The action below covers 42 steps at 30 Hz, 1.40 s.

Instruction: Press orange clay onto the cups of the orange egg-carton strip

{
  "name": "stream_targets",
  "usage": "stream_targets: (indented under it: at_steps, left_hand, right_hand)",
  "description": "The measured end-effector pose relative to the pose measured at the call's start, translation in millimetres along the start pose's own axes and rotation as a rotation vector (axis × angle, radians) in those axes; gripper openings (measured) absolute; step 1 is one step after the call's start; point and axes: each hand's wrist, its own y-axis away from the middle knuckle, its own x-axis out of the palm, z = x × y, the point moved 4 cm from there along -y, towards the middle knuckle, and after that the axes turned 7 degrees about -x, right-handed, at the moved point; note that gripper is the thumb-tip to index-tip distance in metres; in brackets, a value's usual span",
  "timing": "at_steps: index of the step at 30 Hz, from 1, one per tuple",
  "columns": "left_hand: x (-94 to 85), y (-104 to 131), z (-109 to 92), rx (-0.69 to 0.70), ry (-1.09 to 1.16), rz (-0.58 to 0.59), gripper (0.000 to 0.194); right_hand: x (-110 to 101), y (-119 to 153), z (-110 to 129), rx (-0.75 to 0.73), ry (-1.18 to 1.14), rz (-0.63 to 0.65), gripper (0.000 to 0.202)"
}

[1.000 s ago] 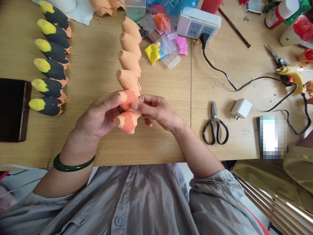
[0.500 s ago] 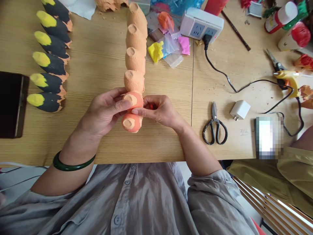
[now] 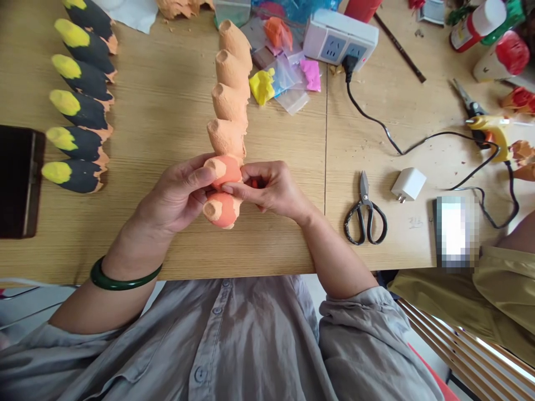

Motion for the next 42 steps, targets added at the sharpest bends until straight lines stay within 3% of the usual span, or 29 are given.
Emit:
stream_targets:
  at_steps: [7, 16, 21, 25, 29, 36, 42]
  left_hand:
    - [6.4, 1, 0, 0.000, -0.009, 0.042, 0.048]
    - [4.6, 3, 2, -0.038, -0.075, -0.010, 0.045]
    - [5.8, 6, -4, -0.018, -0.079, -0.061, 0.045]
    - [6.4, 6, -11, 0.096, 0.013, -0.047, 0.041]
    - [4.6, 4, -12, 0.115, 0.022, -0.035, 0.040]
    - [2.9, 2, -7, 0.112, 0.031, -0.021, 0.036]
    - [-2.1, 2, 0, 0.100, -0.006, -0.182, 0.045]
  right_hand:
    - [7, -1, 6, 0.006, -0.121, 0.028, 0.067]
    - [11, 0, 5, -0.017, -0.238, 0.094, 0.072]
    - [10, -2, -4, -0.001, -0.360, -0.025, 0.070]
    - [9, -3, -9, 0.033, -0.446, -0.100, 0.060]
    - [9, -2, -12, 0.042, -0.401, -0.119, 0.053]
    - [9, -3, -17, 0.048, -0.340, -0.067, 0.061]
    - [3, -4, -12, 0.163, -0.187, 0.009, 0.065]
